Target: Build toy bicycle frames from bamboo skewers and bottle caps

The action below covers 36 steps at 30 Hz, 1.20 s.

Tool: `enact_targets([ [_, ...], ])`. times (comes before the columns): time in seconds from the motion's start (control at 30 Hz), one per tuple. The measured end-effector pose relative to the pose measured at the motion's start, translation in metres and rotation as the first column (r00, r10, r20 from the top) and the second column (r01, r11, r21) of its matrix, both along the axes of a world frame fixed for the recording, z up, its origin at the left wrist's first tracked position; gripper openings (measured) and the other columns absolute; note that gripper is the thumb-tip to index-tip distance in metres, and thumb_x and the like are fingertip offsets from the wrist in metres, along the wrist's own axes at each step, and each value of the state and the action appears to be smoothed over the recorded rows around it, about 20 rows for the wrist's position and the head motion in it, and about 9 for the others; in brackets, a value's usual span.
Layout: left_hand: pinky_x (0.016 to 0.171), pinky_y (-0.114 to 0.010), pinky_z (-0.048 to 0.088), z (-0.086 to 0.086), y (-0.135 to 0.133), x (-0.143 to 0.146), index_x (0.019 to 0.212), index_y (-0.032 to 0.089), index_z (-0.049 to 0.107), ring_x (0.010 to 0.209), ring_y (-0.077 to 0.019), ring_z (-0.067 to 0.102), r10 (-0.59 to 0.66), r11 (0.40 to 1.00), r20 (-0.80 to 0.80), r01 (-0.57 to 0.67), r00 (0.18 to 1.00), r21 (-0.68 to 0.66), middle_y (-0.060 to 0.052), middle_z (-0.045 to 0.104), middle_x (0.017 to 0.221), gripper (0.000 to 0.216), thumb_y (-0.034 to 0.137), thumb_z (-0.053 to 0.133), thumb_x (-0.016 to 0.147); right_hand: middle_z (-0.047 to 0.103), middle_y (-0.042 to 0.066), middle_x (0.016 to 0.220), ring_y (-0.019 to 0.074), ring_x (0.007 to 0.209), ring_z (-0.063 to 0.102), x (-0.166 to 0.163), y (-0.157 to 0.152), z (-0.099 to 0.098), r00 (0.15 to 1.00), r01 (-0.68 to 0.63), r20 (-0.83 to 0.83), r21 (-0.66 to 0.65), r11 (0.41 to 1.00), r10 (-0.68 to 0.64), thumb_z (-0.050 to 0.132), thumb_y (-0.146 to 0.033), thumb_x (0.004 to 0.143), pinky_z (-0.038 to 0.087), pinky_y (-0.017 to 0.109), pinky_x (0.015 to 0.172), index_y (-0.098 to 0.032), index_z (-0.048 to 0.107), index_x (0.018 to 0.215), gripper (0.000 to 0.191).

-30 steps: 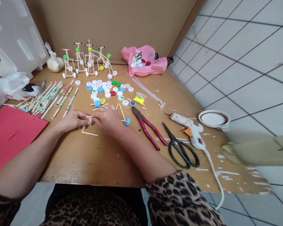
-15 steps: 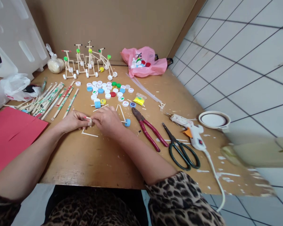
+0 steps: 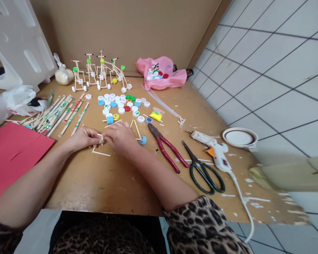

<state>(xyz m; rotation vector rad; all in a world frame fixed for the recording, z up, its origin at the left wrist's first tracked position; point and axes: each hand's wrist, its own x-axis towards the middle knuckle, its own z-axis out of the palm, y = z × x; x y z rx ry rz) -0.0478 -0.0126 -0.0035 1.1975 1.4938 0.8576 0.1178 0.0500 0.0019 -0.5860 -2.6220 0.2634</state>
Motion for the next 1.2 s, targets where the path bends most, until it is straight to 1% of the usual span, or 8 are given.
enact_targets([
  [0.3,0.04,-0.02,0.023,-0.0018,0.0011,-0.0015,0.063,0.013,0.07,0.038,-0.0045,0.036,-0.015,1.0,0.004,0.015,1.0,-0.003,0.003,0.053,0.042,0.02,0.032,0.074,0.059,0.068,0.002,0.076,0.0166,0.077,0.053,0.0,-0.0004,0.0015,1.0,0.0,0.016,-0.017,1.0,0.001,0.054,-0.02,0.086,0.025,0.032,0.071,-0.021,0.07,0.078,0.018],
  [0.57,0.04,-0.02,0.022,0.0001,0.0,0.0001,0.063,0.013,0.069,0.038,-0.0044,0.034,-0.006,1.0,0.012,0.006,1.0,-0.01,0.004,0.052,0.041,0.025,0.036,0.076,0.056,0.069,0.003,0.076,0.0167,0.077,0.054,0.0,-0.0014,0.0018,1.0,-0.004,-0.006,-0.015,1.0,0.003,0.053,-0.019,0.086,0.025,0.032,0.07,-0.02,0.069,0.076,0.019],
  [0.7,0.041,-0.02,0.022,-0.0002,-0.0003,-0.0005,0.062,0.012,0.069,0.038,-0.0042,0.033,-0.006,1.0,0.003,0.006,1.0,-0.008,0.004,0.052,0.041,0.025,0.036,0.076,0.057,0.069,0.003,0.075,0.0165,0.076,0.054,0.0002,-0.0014,0.0019,1.0,-0.009,-0.01,-0.013,1.0,0.008,0.053,-0.019,0.086,0.026,0.032,0.071,-0.021,0.07,0.077,0.019],
  [0.9,0.041,-0.02,0.022,-0.002,0.0001,-0.0016,0.061,0.012,0.068,0.038,-0.0044,0.034,-0.013,1.0,0.01,0.013,1.0,0.015,0.004,0.052,0.041,0.023,0.035,0.074,0.058,0.069,0.003,0.075,0.0166,0.076,0.054,0.0,-0.0015,0.002,1.0,-0.005,0.001,0.002,1.0,0.005,0.052,-0.02,0.086,0.026,0.032,0.07,-0.021,0.07,0.077,0.02],
  [1.03,0.041,-0.02,0.021,-0.0035,0.0006,-0.0024,0.061,0.013,0.068,0.038,-0.0042,0.032,-0.026,0.999,0.0,0.026,1.0,0.024,0.004,0.052,0.041,0.025,0.037,0.074,0.057,0.069,0.003,0.076,0.0169,0.077,0.055,-0.0002,-0.0011,0.0017,1.0,0.0,0.013,0.005,1.0,0.0,0.053,-0.021,0.086,0.026,0.032,0.071,-0.021,0.07,0.076,0.02],
  [1.2,0.04,-0.02,0.022,-0.0015,0.0002,-0.0014,0.061,0.013,0.069,0.038,-0.0043,0.033,-0.017,1.0,0.001,0.017,1.0,0.018,0.004,0.051,0.041,0.027,0.038,0.076,0.055,0.069,0.004,0.076,0.0176,0.079,0.055,-0.0007,-0.0011,0.0019,1.0,0.004,0.018,-0.001,1.0,-0.004,0.053,-0.021,0.086,0.027,0.032,0.072,-0.021,0.071,0.079,0.019],
])
